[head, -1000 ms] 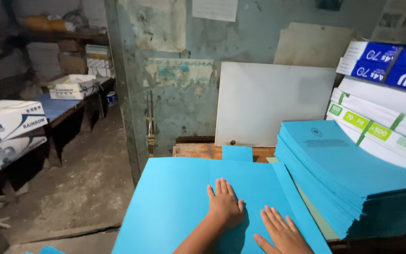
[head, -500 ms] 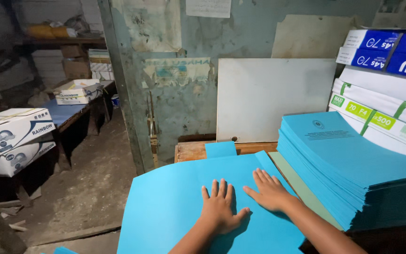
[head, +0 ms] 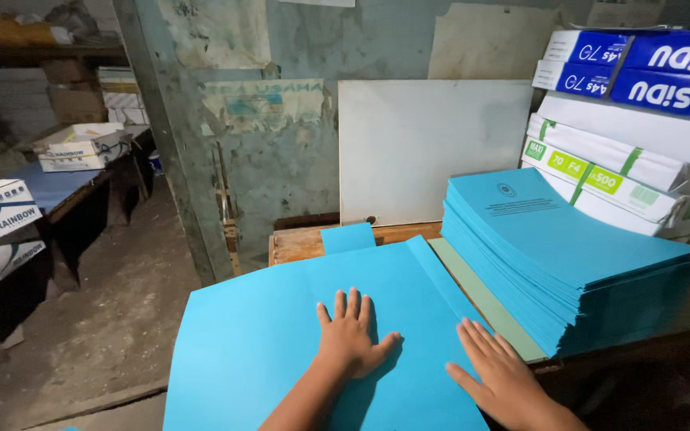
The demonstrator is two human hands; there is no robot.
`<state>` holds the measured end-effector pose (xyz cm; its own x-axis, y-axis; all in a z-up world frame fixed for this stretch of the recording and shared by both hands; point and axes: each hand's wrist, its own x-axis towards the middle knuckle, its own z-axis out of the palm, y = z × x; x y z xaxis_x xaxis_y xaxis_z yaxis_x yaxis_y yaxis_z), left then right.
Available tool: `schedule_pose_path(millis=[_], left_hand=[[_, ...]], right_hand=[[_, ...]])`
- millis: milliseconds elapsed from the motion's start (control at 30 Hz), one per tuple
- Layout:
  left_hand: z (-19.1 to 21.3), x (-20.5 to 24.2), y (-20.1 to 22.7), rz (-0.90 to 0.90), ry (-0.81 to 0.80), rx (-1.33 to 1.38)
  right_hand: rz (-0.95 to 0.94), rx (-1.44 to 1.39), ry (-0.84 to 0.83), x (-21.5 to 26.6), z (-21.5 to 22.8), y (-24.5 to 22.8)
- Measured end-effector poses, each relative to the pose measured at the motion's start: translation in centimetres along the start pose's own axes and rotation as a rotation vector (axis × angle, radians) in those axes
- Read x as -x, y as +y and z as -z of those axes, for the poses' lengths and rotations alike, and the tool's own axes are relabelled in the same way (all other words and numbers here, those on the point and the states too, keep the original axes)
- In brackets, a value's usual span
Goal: The person folds light blue paper sheets in half by hand on a wooden table. They smooth the crease and then place the folded sheet onto a growing stack to the right.
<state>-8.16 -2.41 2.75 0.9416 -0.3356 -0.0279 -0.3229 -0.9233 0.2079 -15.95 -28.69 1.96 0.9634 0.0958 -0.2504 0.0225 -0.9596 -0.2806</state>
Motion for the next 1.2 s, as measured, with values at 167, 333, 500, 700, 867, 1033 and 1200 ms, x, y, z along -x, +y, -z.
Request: schedule_pose_path(millis=[167,333,500,700,867,1033,1200], left_hand=[[-0.5,-1.4,-1.0,-0.065,-0.007,-0.017],[1.1,-1.1,-0.9,-0.1,-0.066,-0.048],[0.8,-1.3,-1.1,-0.123,-0.04,-0.062],[0.5,-1.1,-1.0,-0.11,-0.052,-0.042],[-0.1,-1.7,-1.3,-0.13,0.011,-0.025],[-0.4,-1.5,-1.2,-0.134,0.008,-0.039],[-1.1,-2.1,-1.6,-0.144,0.044,-0.025]], right_hand=[[0.068,0.104,0.101,0.9,-3.6,4.1],[-0.014,0.223,-0.061,0.6,-2.6,3.9],[-0.102,0.052,-0.328,2.9,4.7,-3.3],[-0.075,0.095,-0.297,-1.6,6.4,-4.8],[-0.082,0.07,-0.138,-5.8,6.9,-5.6],[-0.145,0.118,-0.055,-11.3,6.7,-6.1],[-0.149,0.111,0.035,-17.1,6.3,-5.5]])
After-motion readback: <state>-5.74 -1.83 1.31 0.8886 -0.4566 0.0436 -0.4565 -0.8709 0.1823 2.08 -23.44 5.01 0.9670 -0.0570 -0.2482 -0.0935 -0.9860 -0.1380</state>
